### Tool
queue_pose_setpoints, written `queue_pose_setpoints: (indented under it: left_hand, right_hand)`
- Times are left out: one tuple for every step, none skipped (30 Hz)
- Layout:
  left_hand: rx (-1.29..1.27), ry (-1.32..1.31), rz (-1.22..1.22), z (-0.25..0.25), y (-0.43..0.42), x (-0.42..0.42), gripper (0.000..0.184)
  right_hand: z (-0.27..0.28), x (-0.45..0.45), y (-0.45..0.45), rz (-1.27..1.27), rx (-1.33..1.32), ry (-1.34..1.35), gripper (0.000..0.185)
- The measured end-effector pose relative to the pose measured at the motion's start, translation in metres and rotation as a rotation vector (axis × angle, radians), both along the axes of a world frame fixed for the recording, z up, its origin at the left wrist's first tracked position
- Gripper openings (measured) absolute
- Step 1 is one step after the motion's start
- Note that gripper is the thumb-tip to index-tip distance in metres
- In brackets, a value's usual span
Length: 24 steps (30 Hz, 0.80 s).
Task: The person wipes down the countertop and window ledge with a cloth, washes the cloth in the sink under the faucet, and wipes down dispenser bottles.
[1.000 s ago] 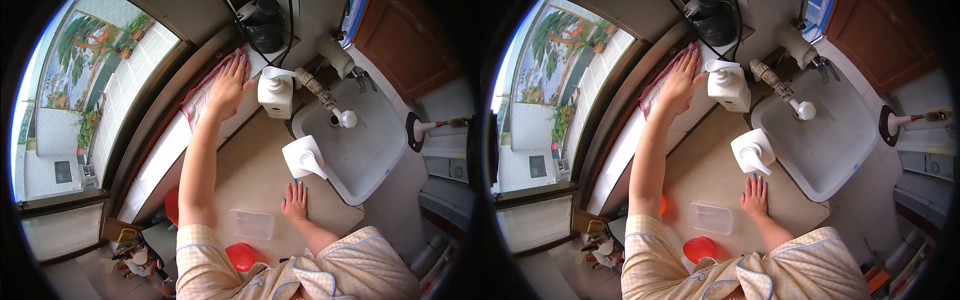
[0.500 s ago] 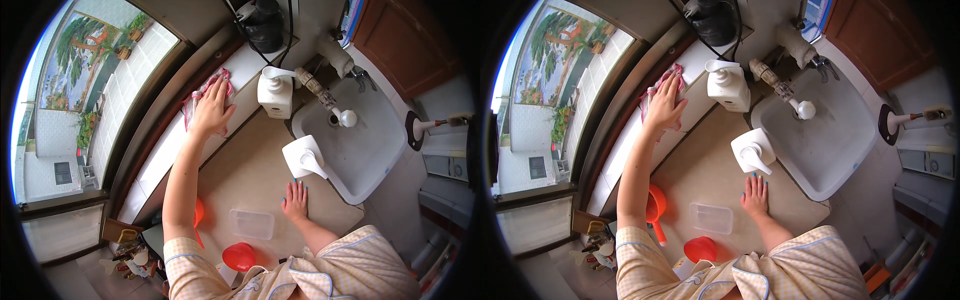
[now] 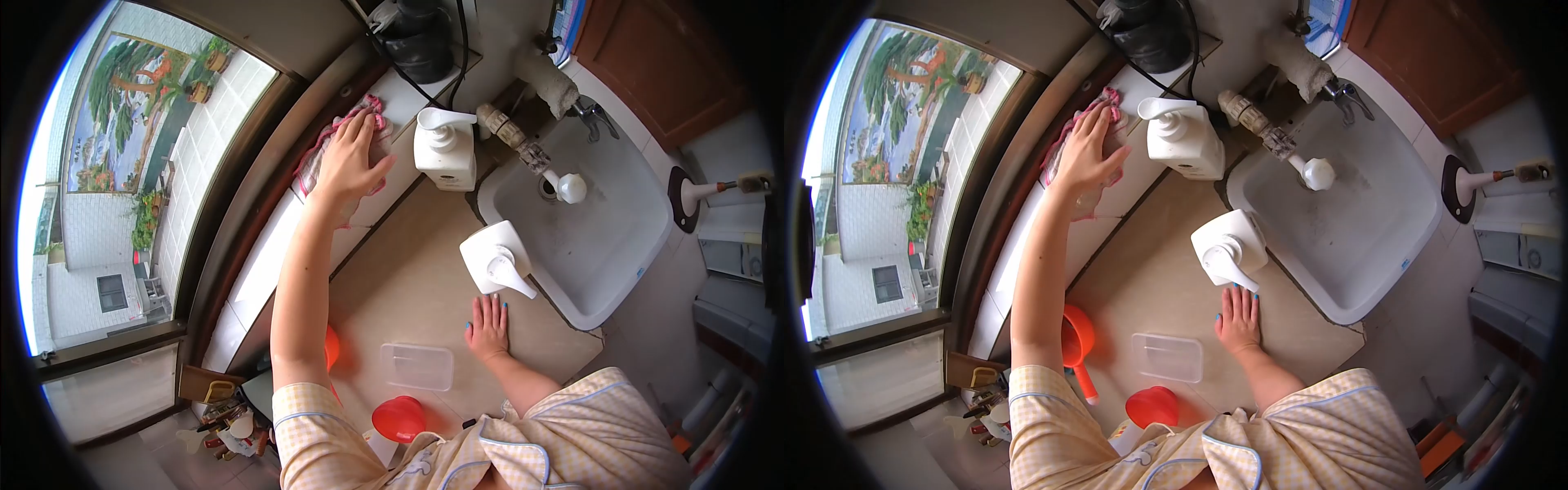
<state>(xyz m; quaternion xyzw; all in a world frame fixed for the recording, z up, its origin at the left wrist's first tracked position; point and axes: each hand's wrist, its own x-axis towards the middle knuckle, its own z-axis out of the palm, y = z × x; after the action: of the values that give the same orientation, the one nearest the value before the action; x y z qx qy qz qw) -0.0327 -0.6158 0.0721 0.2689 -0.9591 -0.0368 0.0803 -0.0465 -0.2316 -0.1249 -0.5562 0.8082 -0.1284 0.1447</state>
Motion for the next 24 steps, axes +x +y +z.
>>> queue_pose_setpoints:
  left_hand:
    - [-0.003,0.003,-0.004,-0.002,-0.002,-0.005,0.071]
    - [-0.058,0.029,-0.014,-0.004,-0.006,-0.011,0.07]
    - [-0.112,0.054,-0.022,-0.006,-0.009,-0.015,0.069]
    - [-0.111,0.053,-0.021,-0.009,-0.014,-0.021,0.069]
    - [-0.121,0.077,-0.011,-0.009,-0.022,-0.03,0.069]
    - [-0.131,0.101,-0.004,-0.011,-0.027,-0.036,0.07]
    - [-0.124,0.101,-0.005,-0.014,-0.026,-0.035,0.07]
    - [-0.12,0.094,-0.011,-0.011,-0.026,-0.035,0.069]
    - [-0.118,0.083,-0.016,-0.008,-0.027,-0.034,0.069]
    - [-0.098,0.063,-0.028,-0.005,-0.026,-0.031,0.067]
    - [-0.102,0.06,-0.027,0.0,-0.022,-0.026,0.067]
    - [-0.061,0.019,-0.034,0.005,-0.018,-0.019,0.066]
    - [-0.021,-0.022,-0.046,0.008,-0.016,-0.015,0.065]
    - [-0.055,-0.003,-0.057,0.006,-0.014,-0.013,0.065]
    - [-0.053,-0.008,-0.064,0.003,-0.015,-0.016,0.065]
    - [-0.093,0.006,-0.048,0.0,-0.017,-0.02,0.066]
    - [-0.13,0.018,-0.027,-0.002,-0.017,-0.022,0.067]
    - [-0.129,0.015,-0.026,-0.004,-0.02,-0.028,0.067]
    - [-0.179,0.011,-0.014,-0.005,-0.026,-0.037,0.068]
    - [-0.225,0.007,-0.001,-0.005,-0.03,-0.043,0.069]
    - [-0.221,0.009,0.001,-0.006,-0.031,-0.044,0.069]
    - [-0.183,0.025,-0.017,-0.005,-0.032,-0.043,0.069]
    - [-0.146,0.038,-0.03,-0.003,-0.031,-0.04,0.069]
    - [-0.118,0.024,-0.033,0.0,-0.028,-0.035,0.067]
  right_hand:
    - [-0.001,-0.001,0.0,-0.004,-0.003,0.003,0.067]
    - [-0.001,-0.001,0.0,-0.002,-0.009,0.005,0.067]
    - [-0.001,0.001,0.0,0.001,-0.014,0.005,0.066]
    - [-0.002,0.0,0.001,0.002,-0.01,0.007,0.065]
    - [-0.001,-0.001,-0.001,0.001,-0.011,0.01,0.065]
    - [0.0,-0.002,-0.002,-0.001,-0.011,0.008,0.065]
    - [0.002,0.0,0.001,-0.002,-0.003,0.003,0.065]
    - [0.002,-0.001,0.002,-0.003,-0.002,0.004,0.065]
    - [0.001,0.0,0.002,-0.005,0.003,0.004,0.065]
    - [0.001,0.0,0.001,-0.005,0.005,0.003,0.065]
    - [0.0,0.0,0.001,-0.004,0.001,0.001,0.065]
    - [0.0,0.0,0.002,0.0,-0.002,-0.008,0.065]
    - [-0.001,0.0,0.001,-0.002,-0.007,-0.015,0.065]
    - [-0.002,0.0,0.001,-0.009,-0.007,-0.02,0.065]
    - [-0.003,0.0,0.002,-0.003,-0.002,-0.025,0.066]
    - [-0.004,0.001,0.001,0.001,0.0,-0.031,0.067]
    - [-0.002,0.003,0.002,-0.002,0.002,-0.039,0.067]
    - [-0.001,0.002,0.003,0.004,0.011,-0.038,0.067]
    - [-0.001,0.0,0.001,0.008,0.015,-0.033,0.067]
    - [0.0,-0.001,0.0,0.008,0.016,-0.031,0.067]
    - [0.002,-0.002,0.0,0.01,0.018,-0.022,0.067]
    - [0.004,-0.002,0.0,0.014,0.019,-0.015,0.067]
    - [0.004,-0.001,0.004,0.023,0.02,-0.017,0.067]
    - [0.002,-0.001,0.003,0.015,0.005,-0.017,0.067]
